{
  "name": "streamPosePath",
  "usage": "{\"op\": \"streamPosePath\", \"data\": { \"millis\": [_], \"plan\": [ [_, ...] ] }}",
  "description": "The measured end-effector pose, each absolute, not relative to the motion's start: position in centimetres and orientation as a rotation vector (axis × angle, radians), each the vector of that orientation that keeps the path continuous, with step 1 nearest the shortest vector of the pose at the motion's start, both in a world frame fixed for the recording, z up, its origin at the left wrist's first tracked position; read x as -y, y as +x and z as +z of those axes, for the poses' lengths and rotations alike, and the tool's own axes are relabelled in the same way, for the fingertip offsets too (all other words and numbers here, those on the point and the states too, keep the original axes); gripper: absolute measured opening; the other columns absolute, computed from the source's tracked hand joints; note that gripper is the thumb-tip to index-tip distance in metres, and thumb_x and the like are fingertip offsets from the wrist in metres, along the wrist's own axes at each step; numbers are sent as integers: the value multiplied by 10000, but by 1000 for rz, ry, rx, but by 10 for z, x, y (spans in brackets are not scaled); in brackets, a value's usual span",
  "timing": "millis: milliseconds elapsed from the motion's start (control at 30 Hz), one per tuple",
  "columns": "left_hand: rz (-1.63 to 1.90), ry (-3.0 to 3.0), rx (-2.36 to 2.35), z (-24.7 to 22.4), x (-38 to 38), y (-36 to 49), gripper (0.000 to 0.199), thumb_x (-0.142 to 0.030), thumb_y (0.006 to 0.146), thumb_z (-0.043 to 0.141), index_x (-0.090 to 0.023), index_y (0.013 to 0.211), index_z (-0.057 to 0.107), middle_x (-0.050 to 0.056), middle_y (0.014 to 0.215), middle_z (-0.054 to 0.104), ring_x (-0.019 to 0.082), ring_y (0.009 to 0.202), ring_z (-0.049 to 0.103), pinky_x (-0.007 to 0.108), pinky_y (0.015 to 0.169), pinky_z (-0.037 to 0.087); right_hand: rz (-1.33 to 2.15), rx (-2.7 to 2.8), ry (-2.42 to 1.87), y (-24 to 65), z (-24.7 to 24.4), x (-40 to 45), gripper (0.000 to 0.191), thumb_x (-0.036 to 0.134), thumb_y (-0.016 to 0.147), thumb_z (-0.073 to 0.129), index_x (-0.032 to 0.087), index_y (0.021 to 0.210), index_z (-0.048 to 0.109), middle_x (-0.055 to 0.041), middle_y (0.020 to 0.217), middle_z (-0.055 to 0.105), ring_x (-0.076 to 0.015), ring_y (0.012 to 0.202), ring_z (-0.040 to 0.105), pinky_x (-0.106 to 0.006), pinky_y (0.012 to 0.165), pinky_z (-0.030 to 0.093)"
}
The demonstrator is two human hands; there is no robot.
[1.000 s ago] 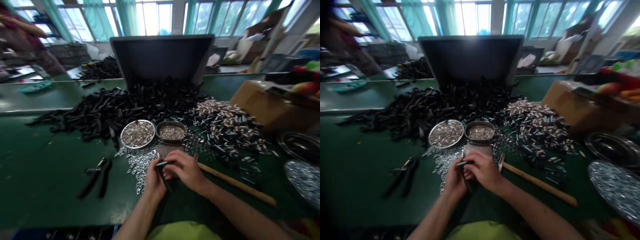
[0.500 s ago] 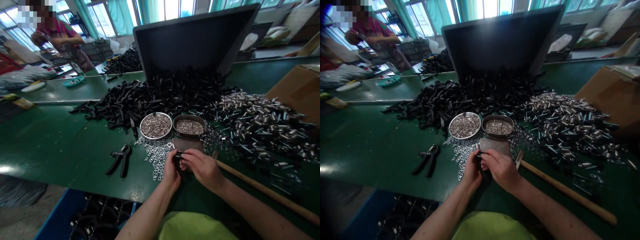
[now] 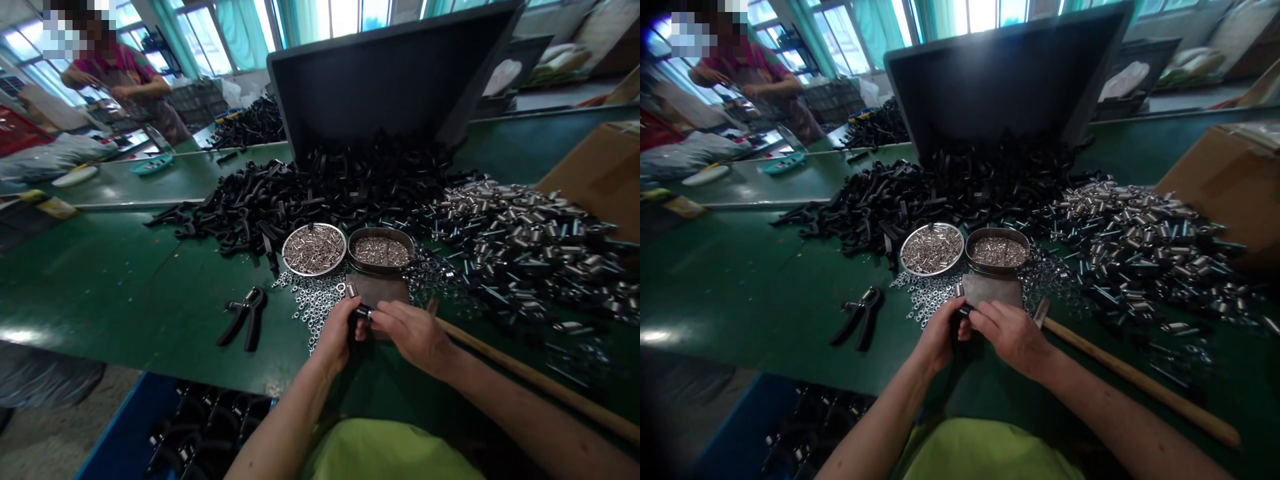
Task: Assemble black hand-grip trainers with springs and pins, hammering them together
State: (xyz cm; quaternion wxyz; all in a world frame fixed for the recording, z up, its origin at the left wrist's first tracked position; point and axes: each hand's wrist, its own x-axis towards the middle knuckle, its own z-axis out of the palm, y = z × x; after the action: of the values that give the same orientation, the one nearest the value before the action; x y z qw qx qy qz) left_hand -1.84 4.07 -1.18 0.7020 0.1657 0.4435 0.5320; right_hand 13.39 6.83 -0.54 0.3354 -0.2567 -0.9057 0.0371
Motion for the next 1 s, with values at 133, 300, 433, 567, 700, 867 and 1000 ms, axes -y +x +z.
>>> {"op": "streamPosePath", "data": {
  "millis": [133, 300, 433, 567, 700, 867, 1000],
  "plan": [
    [1272, 389, -973, -8, -39, -11, 289, -404, 721, 636, -180, 718, 453, -67, 499, 435, 55, 423, 357, 166, 413, 277, 267, 2139, -823, 130, -6, -64, 139, 278, 897, 494, 215, 992, 573, -73, 907, 688, -195, 870, 661, -332, 769, 544],
    [1351, 467, -1025, -9, -36, -4, 266, -391, 735, 634, -176, 727, 478, -71, 525, 426, 59, 441, 362, 174, 426, 291, 568, 1956, -962, 122, -4, -55, 139, 352, 867, 527, 221, 902, 555, -54, 795, 677, -191, 731, 669, -318, 665, 548],
    [1373, 606, -1070, -11, -34, -1, 256, -402, 764, 611, -165, 755, 514, -61, 551, 453, 65, 466, 391, 183, 444, 293, 1353, 1666, -1213, 118, 2, -56, 369, 520, 912, 324, 205, 1004, 493, 68, 478, 509, -103, 294, 415, -212, 293, 319],
    [1385, 515, -1015, -15, -35, 1, 299, -448, 767, 584, -169, 714, 488, -65, 497, 424, 69, 428, 366, 199, 439, 280, 1338, 1719, -1143, 122, 3, -57, 365, 481, 911, 357, 200, 1115, 468, -5, 666, 619, -142, 501, 585, -242, 412, 450],
    [1457, 480, -1065, -17, -36, -1, 296, -445, 774, 577, -179, 717, 462, -72, 509, 423, 67, 433, 364, 196, 449, 291, 745, 1992, -960, 124, -3, -54, 231, 263, 858, 495, 212, 1079, 534, -98, 1019, 645, -219, 964, 617, -377, 810, 505],
    [1499, 559, -1131, -12, -36, -7, 258, -401, 753, 621, -178, 751, 493, -71, 538, 459, 66, 456, 396, 193, 460, 302, 956, 2024, -1167, 120, 4, -53, 244, 250, 925, 373, 197, 1130, 495, 46, 572, 569, -126, 492, 565, -234, 492, 449],
    [1475, 462, -1038, -10, -37, -6, 281, -420, 751, 601, -183, 693, 461, -71, 482, 427, 69, 415, 371, 195, 430, 284, 725, 2170, -1052, 120, 10, -61, 195, 235, 888, 460, 220, 1047, 571, -30, 842, 674, -170, 752, 651, -289, 663, 505]
  ]
}}
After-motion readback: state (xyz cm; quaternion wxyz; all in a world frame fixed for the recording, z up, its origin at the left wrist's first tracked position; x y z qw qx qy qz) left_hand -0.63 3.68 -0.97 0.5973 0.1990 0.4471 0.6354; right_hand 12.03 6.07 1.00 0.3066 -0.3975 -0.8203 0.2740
